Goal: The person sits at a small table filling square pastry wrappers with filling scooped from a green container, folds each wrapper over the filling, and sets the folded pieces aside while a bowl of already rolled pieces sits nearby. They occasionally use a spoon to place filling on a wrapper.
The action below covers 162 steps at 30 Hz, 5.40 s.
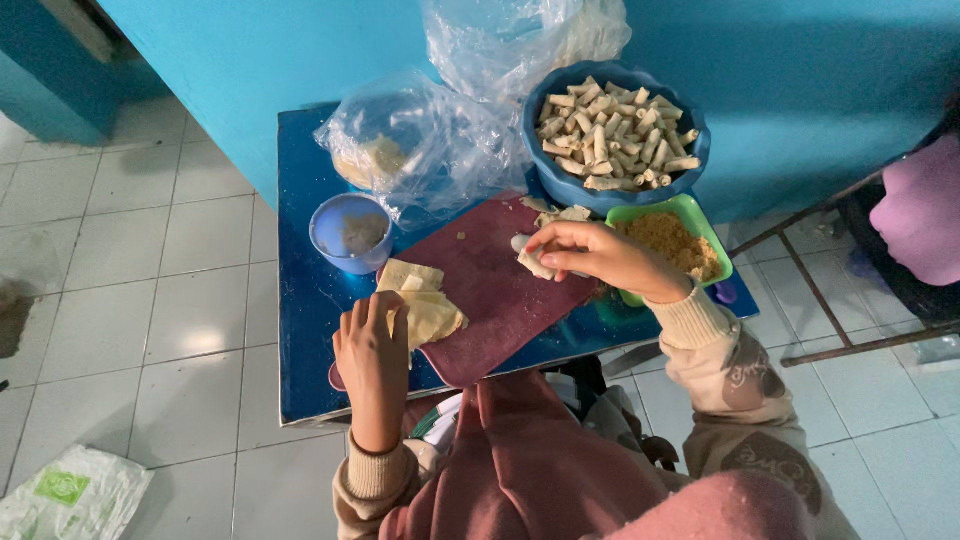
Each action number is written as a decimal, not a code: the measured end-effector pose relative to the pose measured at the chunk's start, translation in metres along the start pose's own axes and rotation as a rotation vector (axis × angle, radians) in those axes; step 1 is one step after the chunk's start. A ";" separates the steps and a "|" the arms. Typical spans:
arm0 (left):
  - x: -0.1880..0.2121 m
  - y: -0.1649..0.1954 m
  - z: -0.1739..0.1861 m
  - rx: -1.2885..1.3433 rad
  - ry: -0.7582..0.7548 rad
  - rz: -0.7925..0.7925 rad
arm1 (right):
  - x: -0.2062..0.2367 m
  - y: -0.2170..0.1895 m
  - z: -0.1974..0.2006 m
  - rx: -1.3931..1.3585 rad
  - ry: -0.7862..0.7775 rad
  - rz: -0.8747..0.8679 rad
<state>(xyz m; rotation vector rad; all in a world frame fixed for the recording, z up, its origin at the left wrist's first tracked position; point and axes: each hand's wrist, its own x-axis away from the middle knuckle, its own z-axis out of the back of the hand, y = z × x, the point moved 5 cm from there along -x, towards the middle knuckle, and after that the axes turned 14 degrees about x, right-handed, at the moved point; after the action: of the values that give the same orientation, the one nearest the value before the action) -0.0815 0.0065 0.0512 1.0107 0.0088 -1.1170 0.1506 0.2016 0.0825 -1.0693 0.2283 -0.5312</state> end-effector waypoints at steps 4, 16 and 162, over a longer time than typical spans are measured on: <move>-0.002 0.009 0.002 0.057 0.035 -0.068 | 0.000 -0.001 -0.016 0.385 0.247 0.022; -0.005 0.018 0.006 0.234 0.028 -0.099 | 0.006 -0.003 -0.086 1.219 0.550 0.413; 0.033 0.060 -0.064 0.088 -0.199 -0.438 | 0.068 0.085 0.062 1.500 0.172 -0.558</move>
<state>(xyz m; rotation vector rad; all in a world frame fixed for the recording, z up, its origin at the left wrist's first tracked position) 0.0087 0.0288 0.0389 0.9973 0.0222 -1.6272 0.2605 0.2460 0.0426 0.4143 -0.3295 -1.0345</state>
